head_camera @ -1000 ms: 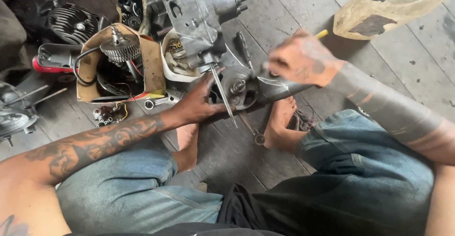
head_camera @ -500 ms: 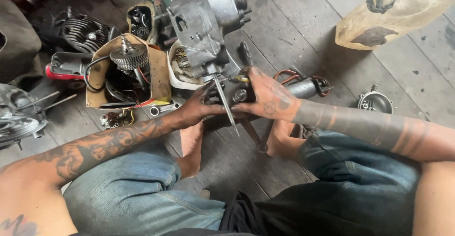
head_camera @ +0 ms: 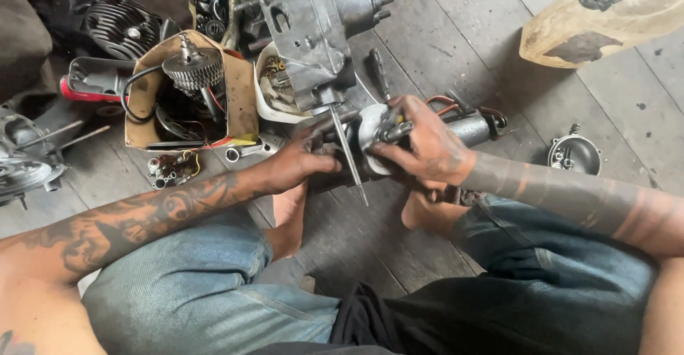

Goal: Detailed cleaning and lubrication of motorcycle engine components using a small brush and a metal rod for stabilization.

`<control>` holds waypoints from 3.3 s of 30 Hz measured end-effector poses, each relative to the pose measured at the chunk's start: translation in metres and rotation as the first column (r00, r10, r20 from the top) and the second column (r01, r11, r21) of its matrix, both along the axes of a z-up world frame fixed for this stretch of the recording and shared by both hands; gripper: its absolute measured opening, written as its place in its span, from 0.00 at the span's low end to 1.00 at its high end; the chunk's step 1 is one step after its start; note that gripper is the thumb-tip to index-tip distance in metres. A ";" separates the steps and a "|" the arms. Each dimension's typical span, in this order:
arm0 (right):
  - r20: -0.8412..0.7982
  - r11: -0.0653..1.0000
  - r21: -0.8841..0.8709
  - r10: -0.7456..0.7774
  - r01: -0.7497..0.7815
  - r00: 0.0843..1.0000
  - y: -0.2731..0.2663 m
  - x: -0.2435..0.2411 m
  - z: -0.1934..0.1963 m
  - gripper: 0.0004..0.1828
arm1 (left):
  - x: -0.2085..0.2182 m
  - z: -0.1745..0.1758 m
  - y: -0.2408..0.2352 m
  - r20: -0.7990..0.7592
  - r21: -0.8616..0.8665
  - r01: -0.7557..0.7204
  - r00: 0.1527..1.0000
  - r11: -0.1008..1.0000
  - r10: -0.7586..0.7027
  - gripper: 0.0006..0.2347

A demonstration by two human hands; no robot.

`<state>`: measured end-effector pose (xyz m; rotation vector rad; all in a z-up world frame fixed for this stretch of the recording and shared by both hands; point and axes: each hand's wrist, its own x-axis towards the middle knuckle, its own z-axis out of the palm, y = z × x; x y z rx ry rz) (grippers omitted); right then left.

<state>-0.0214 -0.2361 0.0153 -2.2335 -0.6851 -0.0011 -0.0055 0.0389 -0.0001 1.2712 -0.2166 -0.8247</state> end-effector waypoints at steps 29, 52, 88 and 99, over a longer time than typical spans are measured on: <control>-0.437 0.947 0.018 0.295 -0.320 0.850 -0.089 0.034 -0.127 0.45 | 0.003 -0.036 -0.047 0.980 -0.019 -0.012 0.197 1.000 0.021 0.31; -0.710 0.961 -0.156 0.051 -0.227 0.702 -0.059 -0.011 -0.033 0.27 | -0.015 -0.022 -0.051 0.974 0.016 -0.074 0.225 0.997 0.001 0.36; -0.349 0.736 -0.387 0.441 -0.556 0.827 -0.069 0.060 0.020 0.13 | -0.008 -0.045 -0.063 0.998 -0.053 -0.079 -0.023 0.995 0.051 0.27; -0.822 0.991 0.011 0.084 -0.131 0.564 -0.060 0.042 0.060 0.19 | -0.007 -0.046 -0.057 0.987 -0.007 -0.113 0.158 0.994 0.025 0.34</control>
